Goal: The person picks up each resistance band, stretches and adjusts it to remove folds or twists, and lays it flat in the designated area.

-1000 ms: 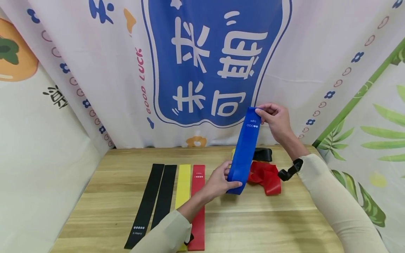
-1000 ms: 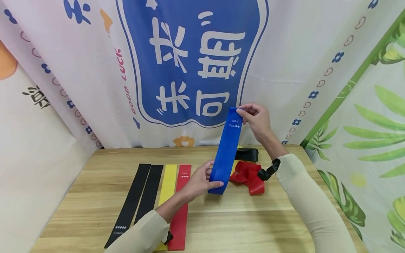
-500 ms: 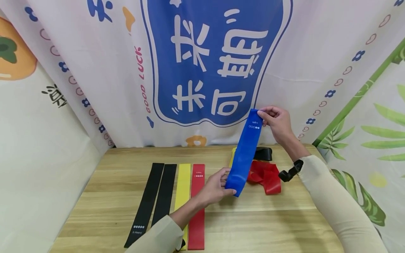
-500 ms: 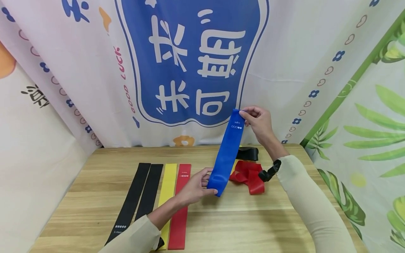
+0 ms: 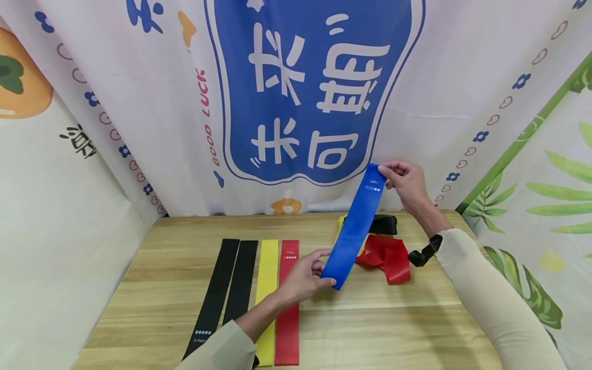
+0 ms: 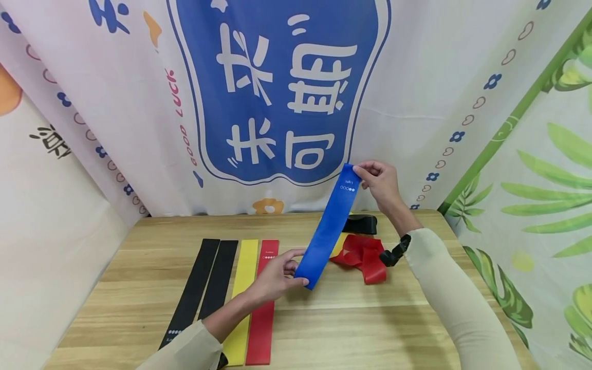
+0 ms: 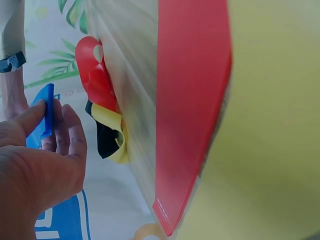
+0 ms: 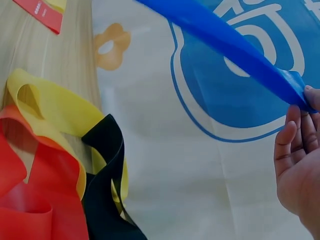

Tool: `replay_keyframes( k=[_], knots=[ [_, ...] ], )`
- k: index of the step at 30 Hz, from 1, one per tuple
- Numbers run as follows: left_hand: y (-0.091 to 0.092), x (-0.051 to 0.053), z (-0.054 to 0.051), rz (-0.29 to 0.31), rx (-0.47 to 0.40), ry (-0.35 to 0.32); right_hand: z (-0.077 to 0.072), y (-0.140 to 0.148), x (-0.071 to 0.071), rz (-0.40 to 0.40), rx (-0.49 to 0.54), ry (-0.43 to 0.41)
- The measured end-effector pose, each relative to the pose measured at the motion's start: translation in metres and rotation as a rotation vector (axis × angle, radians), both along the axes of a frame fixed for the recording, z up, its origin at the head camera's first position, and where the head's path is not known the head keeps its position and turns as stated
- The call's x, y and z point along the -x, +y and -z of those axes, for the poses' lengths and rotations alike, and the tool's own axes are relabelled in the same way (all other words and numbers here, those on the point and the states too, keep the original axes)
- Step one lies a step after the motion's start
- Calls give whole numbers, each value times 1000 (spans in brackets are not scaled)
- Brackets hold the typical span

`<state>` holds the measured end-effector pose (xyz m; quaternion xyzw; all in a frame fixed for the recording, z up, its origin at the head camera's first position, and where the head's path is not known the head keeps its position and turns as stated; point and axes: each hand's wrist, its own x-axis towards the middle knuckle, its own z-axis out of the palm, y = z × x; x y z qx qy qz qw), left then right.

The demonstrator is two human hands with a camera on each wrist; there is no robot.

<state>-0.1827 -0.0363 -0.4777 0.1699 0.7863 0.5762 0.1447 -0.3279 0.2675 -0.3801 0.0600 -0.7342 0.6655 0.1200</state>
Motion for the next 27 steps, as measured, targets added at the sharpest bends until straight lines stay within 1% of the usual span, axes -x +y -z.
replay_keyframes(
  k=[5, 8, 13, 19, 22, 27],
  knots=[
    [-8, -5, -1, -9, 8, 2, 9, 2, 1, 18, -59, -49],
    [-13, -7, -2, -4, 8, 17, 15, 1, 2, 16, -84, -75],
    [-19, -13, -2, 19, -21, 51, 24, -2, 5, -3, -82, -98],
    [-26, -19, -3, 20, -32, 85, 31, -8, 7, -27, -78, -122],
    [-29, -22, -6, 26, -34, 75, 35, -11, 8, -30, -92, -134],
    [-33, -28, -8, 22, -12, 28, 39, -16, 8, -36, -112, -146]
  ],
)
